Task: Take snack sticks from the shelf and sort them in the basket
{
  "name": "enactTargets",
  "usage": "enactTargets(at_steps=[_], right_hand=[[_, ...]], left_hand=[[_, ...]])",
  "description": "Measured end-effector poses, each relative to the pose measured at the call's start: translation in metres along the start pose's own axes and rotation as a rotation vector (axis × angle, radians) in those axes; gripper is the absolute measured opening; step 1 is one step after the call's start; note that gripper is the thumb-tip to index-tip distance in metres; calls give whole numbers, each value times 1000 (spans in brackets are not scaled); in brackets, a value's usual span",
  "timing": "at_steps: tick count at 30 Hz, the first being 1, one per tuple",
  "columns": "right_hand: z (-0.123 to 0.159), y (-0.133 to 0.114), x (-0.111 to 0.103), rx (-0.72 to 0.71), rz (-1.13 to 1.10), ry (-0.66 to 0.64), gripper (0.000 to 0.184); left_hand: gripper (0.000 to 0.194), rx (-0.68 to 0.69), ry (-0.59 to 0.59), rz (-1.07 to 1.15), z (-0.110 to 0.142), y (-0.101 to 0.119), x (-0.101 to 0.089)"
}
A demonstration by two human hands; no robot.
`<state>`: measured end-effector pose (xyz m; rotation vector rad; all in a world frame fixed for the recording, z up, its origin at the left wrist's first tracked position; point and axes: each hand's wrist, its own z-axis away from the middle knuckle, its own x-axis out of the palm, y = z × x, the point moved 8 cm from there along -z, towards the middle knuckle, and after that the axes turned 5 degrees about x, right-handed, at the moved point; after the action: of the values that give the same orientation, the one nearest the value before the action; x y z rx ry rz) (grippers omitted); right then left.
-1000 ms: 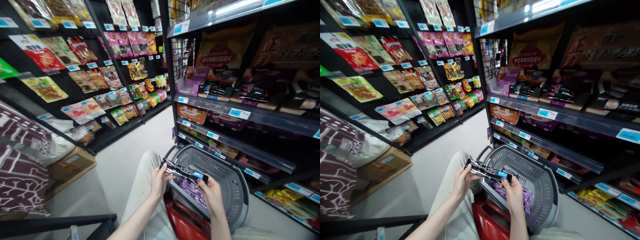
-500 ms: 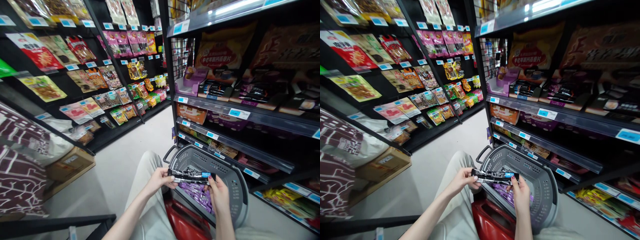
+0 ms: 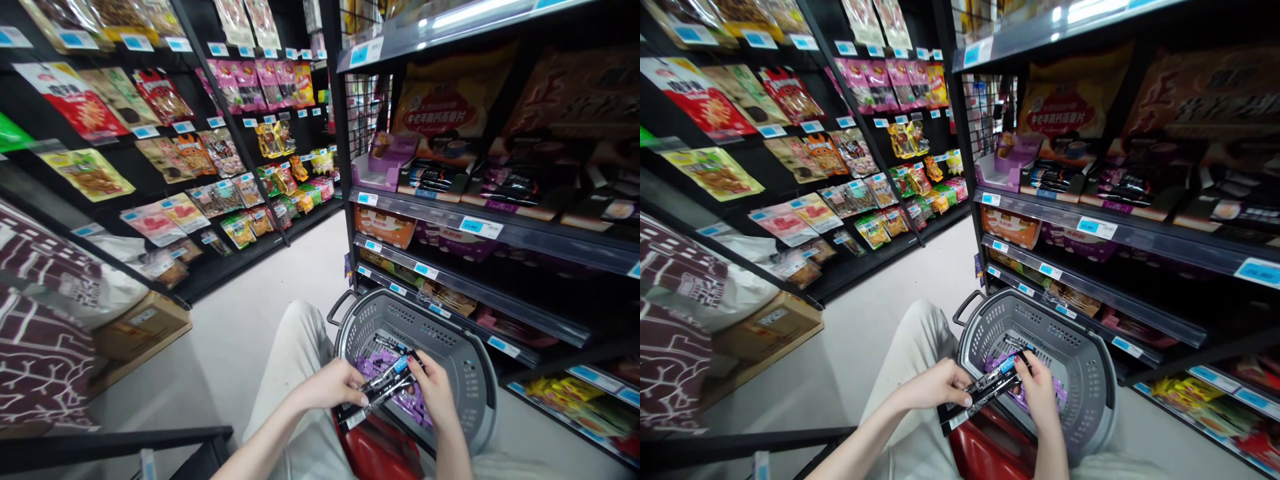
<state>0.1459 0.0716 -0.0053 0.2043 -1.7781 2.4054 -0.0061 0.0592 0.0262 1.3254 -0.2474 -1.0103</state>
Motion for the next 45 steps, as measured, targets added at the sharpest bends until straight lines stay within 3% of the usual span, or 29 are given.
enactTargets(at_steps=[5, 10, 15, 23, 26, 30, 36, 38, 41, 45], right_hand=[[0, 0, -1, -45, -34, 4, 22], [0, -2, -2, -101, -36, 12, 22], [2, -6, -4, -110, 22, -12, 24], [0, 5, -14, -36, -142, 11, 19], [0, 8, -25, -11, -206, 55, 21], [1, 9, -30, 36, -174, 3, 22], [-2, 13, -37, 71, -68, 62, 24], [-4, 15, -42, 66, -31, 113, 25], [-6, 19, -53, 82, 17, 184, 29], [-5, 29, -69, 132, -13, 248, 31]], left_hand=[[31, 29, 52, 77, 0, 0, -6], [29, -78, -89, 379, 3, -2, 18], [37, -174, -113, 536, 3, -10, 33], [41, -101, -170, 602, 4, -2, 29], [37, -96, -94, 712, 3, -5, 17], [32, -113, 62, 755, -1, -22, -1], [35, -156, 442, 745, -21, -54, -20], [35, -165, 521, 745, -27, -63, -20], [35, -142, 489, 784, -38, -73, -15], [38, -52, 288, 859, -54, -70, -9]])
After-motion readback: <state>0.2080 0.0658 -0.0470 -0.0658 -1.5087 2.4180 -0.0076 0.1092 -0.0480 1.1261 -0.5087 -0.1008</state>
